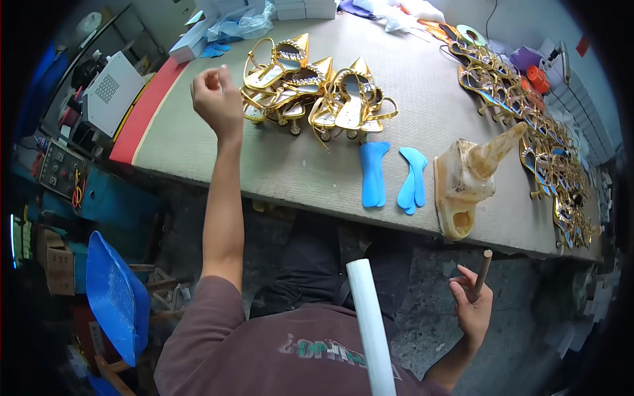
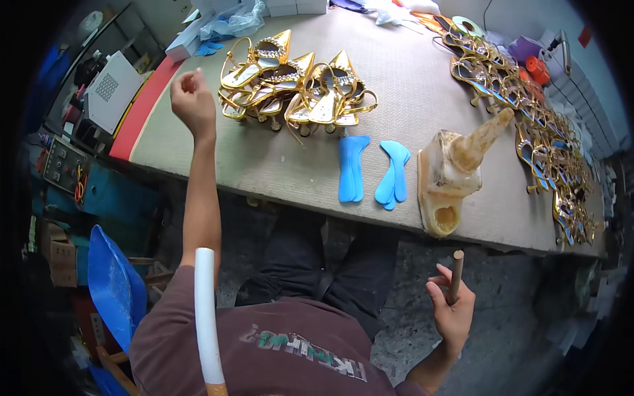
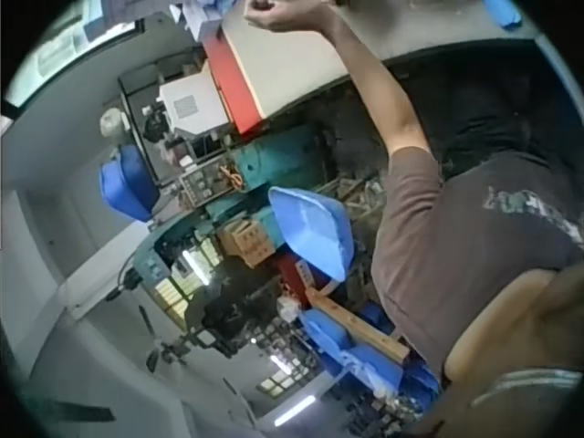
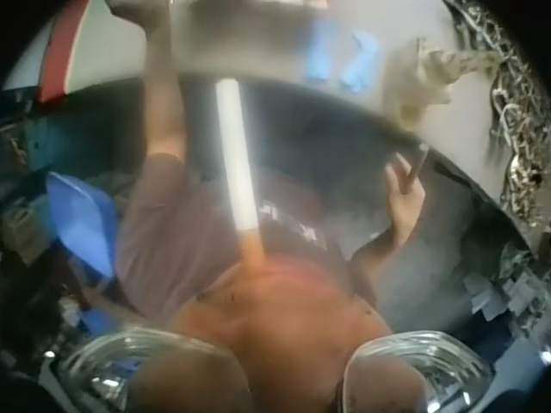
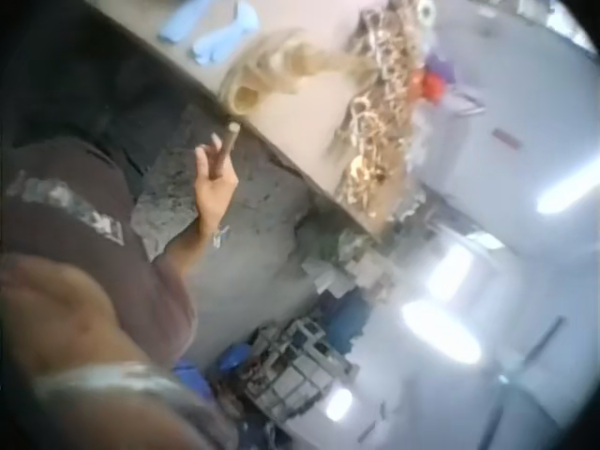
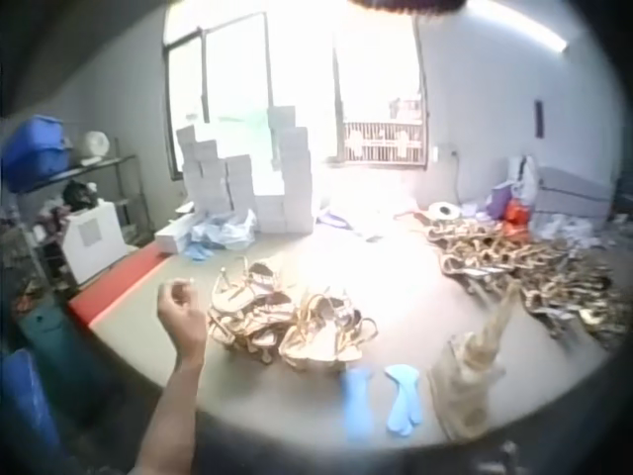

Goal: The person applies adhesive to high-heeled shoes with a brush, attaches insole pads inside them, smooths them down using a wooden rod, and brushes adhesive over the insoles.

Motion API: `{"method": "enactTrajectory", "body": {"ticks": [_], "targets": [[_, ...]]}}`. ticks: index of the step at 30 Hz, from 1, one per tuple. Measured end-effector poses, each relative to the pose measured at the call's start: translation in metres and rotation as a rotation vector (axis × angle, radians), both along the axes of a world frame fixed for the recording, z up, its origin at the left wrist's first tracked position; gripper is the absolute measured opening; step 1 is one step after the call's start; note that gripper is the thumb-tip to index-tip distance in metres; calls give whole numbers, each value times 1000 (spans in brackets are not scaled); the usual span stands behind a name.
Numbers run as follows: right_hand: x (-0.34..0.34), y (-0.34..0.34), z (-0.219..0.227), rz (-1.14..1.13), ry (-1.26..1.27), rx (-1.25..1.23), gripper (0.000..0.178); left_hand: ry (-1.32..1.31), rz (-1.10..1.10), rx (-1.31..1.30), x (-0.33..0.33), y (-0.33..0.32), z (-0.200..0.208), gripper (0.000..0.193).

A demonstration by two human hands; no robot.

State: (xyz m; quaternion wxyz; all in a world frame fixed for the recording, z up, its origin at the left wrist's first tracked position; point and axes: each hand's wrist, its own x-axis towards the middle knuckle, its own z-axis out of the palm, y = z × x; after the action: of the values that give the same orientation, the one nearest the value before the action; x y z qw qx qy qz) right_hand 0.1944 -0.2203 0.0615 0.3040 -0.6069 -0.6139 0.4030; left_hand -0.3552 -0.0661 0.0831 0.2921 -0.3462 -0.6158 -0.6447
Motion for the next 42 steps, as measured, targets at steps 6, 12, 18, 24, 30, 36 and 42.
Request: {"method": "enactTrajectory", "body": {"ticks": [6,12,18,24,30,36,42], "targets": [[-38,13,6,113,16,19,37,-961,-970,-531,167,-8,-68,32],[-81,23,24,185,33,100,39,-1062,-747,-198,230,26,-44,30],[-92,25,23,296,63,119,42,-1176,-926,-277,197,53,-62,13],[-84,34,18,312,18,30,40,-1153,-1058,123,206,-27,-31,41],[-75,35,15,168,61,-59,36,-1125,-1216,-237,182,-194,-64,52],[-156,57,13,515,-136,645,53,-956,-910,-641,196,-227,-67,45],[-253,78,6,896,-244,915,52,-739,-1033,-868,178,-218,-59,31]]}}
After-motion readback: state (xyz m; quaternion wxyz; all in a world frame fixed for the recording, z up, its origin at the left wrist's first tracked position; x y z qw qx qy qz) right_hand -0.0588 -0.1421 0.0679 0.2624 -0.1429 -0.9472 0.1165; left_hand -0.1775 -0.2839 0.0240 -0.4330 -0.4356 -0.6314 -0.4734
